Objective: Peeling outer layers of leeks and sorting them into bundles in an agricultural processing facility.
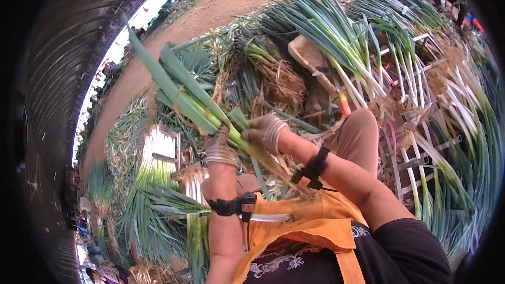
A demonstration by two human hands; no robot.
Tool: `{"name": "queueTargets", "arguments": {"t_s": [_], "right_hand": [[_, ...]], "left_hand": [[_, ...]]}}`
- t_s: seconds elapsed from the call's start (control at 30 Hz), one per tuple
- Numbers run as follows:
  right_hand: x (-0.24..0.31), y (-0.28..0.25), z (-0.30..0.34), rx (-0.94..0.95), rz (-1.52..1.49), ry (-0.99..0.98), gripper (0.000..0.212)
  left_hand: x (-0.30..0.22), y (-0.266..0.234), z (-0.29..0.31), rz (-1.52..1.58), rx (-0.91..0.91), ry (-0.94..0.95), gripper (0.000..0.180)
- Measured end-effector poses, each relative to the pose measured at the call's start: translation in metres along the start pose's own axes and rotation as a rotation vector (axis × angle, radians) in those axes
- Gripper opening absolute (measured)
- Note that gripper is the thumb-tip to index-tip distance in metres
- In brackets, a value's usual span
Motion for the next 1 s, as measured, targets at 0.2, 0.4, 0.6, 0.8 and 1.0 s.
{"name": "queueTargets", "arguments": {"t_s": [0.2,0.4,0.6,0.8,1.0], "right_hand": [[-0.079,-0.062,-0.007,-0.204,0.373,0.204,0.021],[-0.08,-0.058,0.01,0.077,0.869,0.235,0.024],[-0.057,-0.043,0.005,0.399,0.503,0.111,0.041],[0.006,0.005,0.041,0.703,0.011,0.098,0.042],[-0.007,0.018,0.068,0.318,-0.205,0.277,0.033]], "left_hand": [[-0.046,-0.016,-0.026,-0.024,-0.04,0.099,0.015],[-0.108,-0.031,-0.044,0.036,-0.032,0.059,0.019],[-0.067,-0.01,-0.025,0.127,0.044,0.04,0.015],[-0.059,-0.001,-0.017,0.125,0.121,0.158,0.012],[-0.059,-0.001,0.009,0.104,0.316,0.034,0.033]]}}
Point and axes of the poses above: each hand's wrist, its own z-axis away from the middle knuckle, its own y-axis out of the palm, x = y × z, the point moved 2 cm from there along -z, towards the middle knuckle, and after that the axes turned 6 degrees about y, right-handed, at the moved point
